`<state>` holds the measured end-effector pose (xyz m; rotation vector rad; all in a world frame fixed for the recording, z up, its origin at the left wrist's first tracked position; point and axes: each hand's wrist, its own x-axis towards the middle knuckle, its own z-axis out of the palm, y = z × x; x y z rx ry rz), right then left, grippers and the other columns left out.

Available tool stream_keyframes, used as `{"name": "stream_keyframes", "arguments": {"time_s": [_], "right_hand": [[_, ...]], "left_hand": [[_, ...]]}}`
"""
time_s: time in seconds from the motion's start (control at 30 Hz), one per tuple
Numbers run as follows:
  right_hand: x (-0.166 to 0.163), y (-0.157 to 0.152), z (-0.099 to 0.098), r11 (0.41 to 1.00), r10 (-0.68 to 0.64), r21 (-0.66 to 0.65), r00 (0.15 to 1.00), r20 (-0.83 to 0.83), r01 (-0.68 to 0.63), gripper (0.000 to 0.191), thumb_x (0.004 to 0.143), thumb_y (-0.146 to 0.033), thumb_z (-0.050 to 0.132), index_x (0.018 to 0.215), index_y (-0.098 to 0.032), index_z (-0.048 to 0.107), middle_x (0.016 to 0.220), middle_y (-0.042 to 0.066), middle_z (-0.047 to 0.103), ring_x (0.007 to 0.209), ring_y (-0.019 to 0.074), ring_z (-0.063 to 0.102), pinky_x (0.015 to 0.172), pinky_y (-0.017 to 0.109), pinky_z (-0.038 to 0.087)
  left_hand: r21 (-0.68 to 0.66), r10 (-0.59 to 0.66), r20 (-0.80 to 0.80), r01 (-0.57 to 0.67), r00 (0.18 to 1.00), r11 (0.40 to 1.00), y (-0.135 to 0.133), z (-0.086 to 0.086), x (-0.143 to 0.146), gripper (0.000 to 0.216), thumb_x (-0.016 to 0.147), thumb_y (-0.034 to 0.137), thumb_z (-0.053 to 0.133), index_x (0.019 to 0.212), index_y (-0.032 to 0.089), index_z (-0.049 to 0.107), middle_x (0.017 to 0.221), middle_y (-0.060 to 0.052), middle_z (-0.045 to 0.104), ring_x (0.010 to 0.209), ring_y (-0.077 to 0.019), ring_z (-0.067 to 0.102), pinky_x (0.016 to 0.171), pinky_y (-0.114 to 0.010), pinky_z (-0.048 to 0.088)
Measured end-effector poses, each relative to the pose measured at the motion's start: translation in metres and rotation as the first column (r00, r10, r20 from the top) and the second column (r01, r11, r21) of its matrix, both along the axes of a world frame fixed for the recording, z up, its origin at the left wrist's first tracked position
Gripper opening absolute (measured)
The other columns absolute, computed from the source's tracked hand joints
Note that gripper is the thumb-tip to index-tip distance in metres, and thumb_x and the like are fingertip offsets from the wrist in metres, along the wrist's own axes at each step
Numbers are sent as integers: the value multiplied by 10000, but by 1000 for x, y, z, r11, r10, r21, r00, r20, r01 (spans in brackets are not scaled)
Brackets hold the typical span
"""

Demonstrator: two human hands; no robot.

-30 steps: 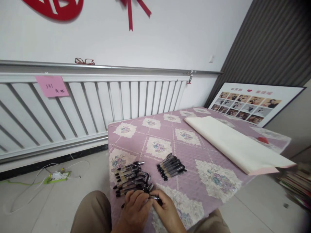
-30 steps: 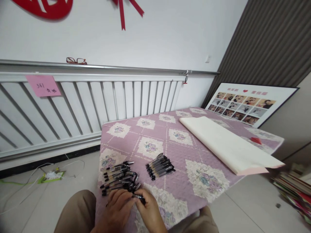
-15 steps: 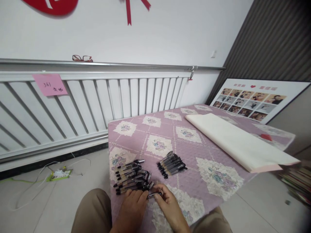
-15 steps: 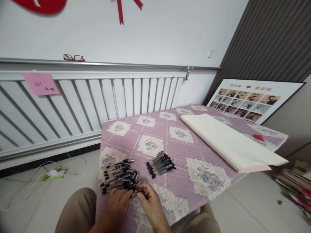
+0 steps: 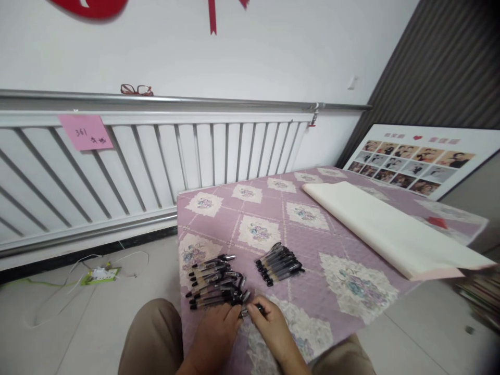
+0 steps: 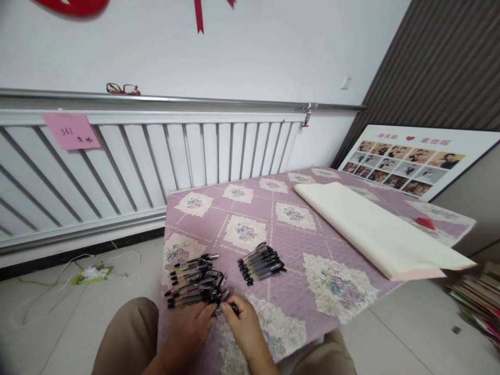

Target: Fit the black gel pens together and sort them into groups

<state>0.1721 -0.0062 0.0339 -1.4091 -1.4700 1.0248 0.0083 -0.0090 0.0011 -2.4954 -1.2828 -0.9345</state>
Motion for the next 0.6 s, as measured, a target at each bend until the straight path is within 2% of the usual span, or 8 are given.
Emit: {"name": "stream_keyframes", "arguments": {"time_s": [0.17,0.27,0.33,0.43,0.5,0.6], "right_hand": [[4,-2,-4,995,-36,-97,990,-139,23,320,764,-526,555,698,-212,557,519,-67,427,495,118,402,501,225,319],[9,-1,-11,993,-86,-98,969,-231,65,339,760,-547,572,721,-211,563,517,-67,439,486,117,414,492,225,330],[13,0,-16,981,-190,-98,920,-341,167,335,758,-550,578,743,-217,547,523,-66,449,483,118,426,495,228,349],[17,2,-20,934,-349,-113,797,-493,338,312,753,-540,579,806,-238,518,548,-68,468,492,128,455,508,239,388],[16,1,-19,929,-360,-90,817,-450,359,287,760,-521,576,797,-240,525,562,-62,488,505,135,473,517,242,404],[10,-1,-18,956,-278,30,936,-216,291,233,772,-449,582,747,-217,568,626,-26,561,589,152,532,575,247,437]], "left_hand": [[-40,21,-31,-22,999,999,-1,1,0,204,937,238,389,1023,213,572,733,-6,626,587,-141,566,536,-255,400],[-61,31,-26,-32,999,998,-1,2,0,186,920,242,423,1024,223,576,740,-2,630,583,-139,570,522,-251,390],[-74,32,-19,-33,999,997,-1,3,-1,194,913,244,437,1046,229,576,741,1,630,586,-136,574,521,-247,389],[-77,34,-14,-35,999,996,-1,3,-2,220,906,242,447,1089,232,569,734,3,626,589,-133,577,524,-240,392],[-92,32,-5,-32,999,995,-1,3,-2,231,904,234,443,1101,237,563,746,1,626,604,-137,582,539,-241,406],[-105,22,35,-18,999,994,-1,2,-3,231,909,223,420,1091,233,563,766,-7,629,647,-144,594,579,-245,432]]}}
